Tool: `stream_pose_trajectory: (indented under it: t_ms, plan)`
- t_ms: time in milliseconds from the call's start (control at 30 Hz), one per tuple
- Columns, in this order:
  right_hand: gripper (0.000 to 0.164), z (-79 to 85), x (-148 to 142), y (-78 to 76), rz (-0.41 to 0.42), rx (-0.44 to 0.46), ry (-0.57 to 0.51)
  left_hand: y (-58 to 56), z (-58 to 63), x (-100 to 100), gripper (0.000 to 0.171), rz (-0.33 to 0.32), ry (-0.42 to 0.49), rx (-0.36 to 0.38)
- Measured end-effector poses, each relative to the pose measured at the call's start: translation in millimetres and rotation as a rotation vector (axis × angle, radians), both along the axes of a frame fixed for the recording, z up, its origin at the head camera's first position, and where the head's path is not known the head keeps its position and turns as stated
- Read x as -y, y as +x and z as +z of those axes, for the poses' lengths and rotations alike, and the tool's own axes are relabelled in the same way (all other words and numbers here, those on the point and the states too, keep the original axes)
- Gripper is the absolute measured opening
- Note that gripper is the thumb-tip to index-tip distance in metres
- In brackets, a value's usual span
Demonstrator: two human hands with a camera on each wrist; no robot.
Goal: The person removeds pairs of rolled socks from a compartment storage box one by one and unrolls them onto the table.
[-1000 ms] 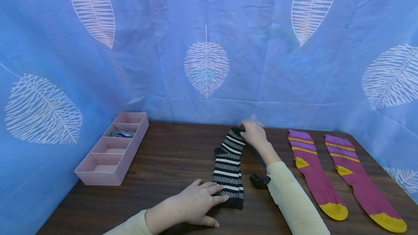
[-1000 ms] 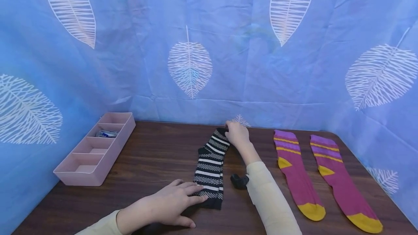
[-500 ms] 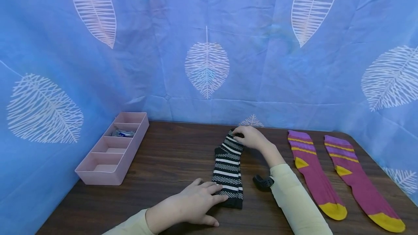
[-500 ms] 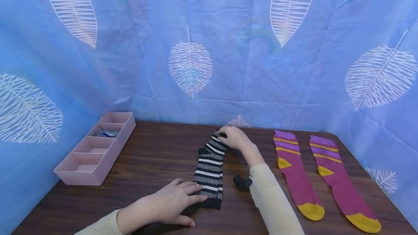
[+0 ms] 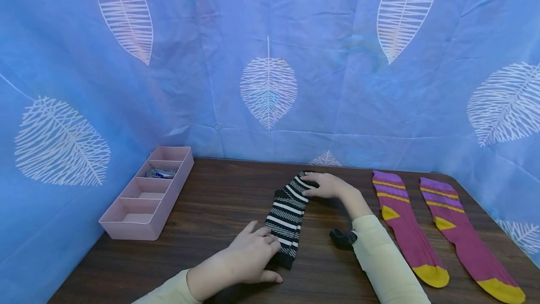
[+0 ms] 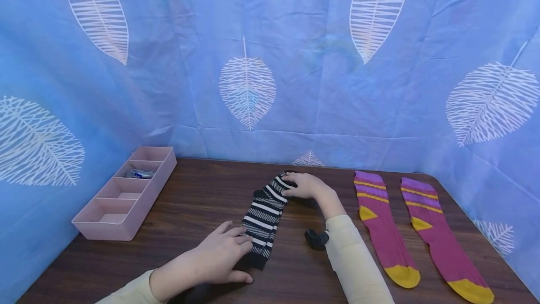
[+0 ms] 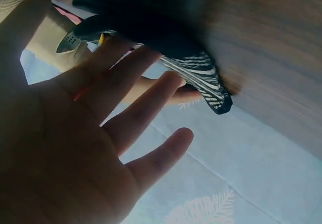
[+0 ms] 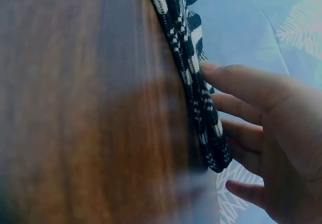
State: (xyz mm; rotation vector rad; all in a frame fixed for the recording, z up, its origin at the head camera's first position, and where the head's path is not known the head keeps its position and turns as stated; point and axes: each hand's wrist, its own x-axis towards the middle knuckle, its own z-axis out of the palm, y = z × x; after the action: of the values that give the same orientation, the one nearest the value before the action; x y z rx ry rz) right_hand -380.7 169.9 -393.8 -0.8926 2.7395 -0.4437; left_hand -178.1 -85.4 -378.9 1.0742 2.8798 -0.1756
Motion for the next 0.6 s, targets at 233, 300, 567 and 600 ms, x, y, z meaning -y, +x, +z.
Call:
stream_pose_trajectory:
  t_ms: [233, 300, 567, 600]
  plan:
    - [0.063, 2.5, 1, 1.7, -0.042, -0.025, 0.112, -2.3, -1.8, 3, 0.078, 0.077, 0.013, 0.036]
    - [0.064, 3.1, 1, 2.5, -0.067, -0.024, 0.142, -5.3, -1.7, 5, 0.078, 0.109, -0.005, 0.029]
    - [0.058, 6.5, -7, 11.1, -0.224, -0.029, 0.222, -27.7, 4.6, 18, 0.071, 0.257, -0.057, 0.023]
    - [0.058, 6.8, -8, 13.0, -0.231, -0.041, 0.24, -30.8, 4.6, 19, 0.07, 0.272, -0.057, 0.019]
